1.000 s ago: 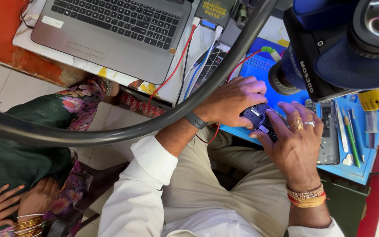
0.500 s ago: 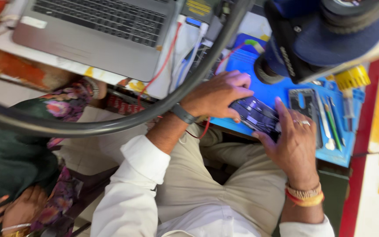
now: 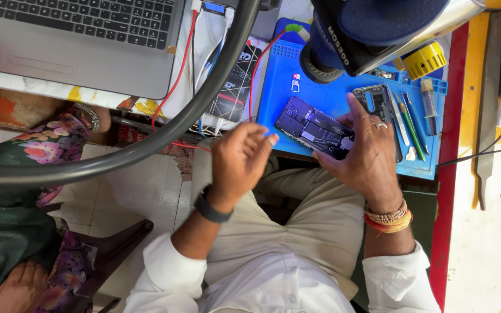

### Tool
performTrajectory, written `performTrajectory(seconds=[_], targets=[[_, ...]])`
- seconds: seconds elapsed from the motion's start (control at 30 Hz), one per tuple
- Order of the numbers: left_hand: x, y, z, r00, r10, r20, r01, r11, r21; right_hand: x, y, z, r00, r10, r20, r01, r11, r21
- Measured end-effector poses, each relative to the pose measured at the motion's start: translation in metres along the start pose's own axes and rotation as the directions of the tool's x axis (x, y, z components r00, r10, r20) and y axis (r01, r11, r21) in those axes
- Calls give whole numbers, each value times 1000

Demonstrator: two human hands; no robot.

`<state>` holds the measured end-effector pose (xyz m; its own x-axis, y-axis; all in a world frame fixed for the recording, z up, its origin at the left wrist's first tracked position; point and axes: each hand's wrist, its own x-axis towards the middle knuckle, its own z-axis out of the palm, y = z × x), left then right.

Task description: The person repairs a disassembled smartphone at a workbench. They hold the phone chassis, manipulate internal components with their fingers, reposition the device repeatedly, and use a screwdriver and tweezers on the internals while working under a microscope, with the phone body and back cover resting on the blue mat.

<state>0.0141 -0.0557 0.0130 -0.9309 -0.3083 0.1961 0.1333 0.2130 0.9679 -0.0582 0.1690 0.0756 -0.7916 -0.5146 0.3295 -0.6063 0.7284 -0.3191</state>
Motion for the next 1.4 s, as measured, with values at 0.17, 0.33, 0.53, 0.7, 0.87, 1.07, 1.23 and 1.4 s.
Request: performTrajectory(seconds=[0.17,0.33,0.53,0.7,0.87,1.07,1.23,1.4], targets=[[-34,-2,36,924,-312,223,382,709,-593,-14,-14,2,995,70,-73,-66,996,63],[-46,-1,50,915,-343,210,363,481,-798,-41,-40,1,987,72,-141,-54,991,123],[-55,-2,53,918,-380,113,307,502,-809,-69,-74,0,969,-6,-245,6,1000,0],[-64,-10,39,888,-361,285,413,351,-840,-87,-78,-8,967,157,-203,-102,961,258],[-82,-14,32,827,-342,447,543,279,-792,-95,-63,-7,858,469,210,-419,404,813],[-91,-23,30,837,-322,443,543,377,-750,-100,-50,5,818,423,389,-476,120,871],[-92,-29,31,832,-303,465,554,399,-731,-104,-50,12,824,406,396,-476,116,872],[-94,-32,31,827,-287,483,562,403,-723,-104,-51,19,805,433,405,-505,143,851]])
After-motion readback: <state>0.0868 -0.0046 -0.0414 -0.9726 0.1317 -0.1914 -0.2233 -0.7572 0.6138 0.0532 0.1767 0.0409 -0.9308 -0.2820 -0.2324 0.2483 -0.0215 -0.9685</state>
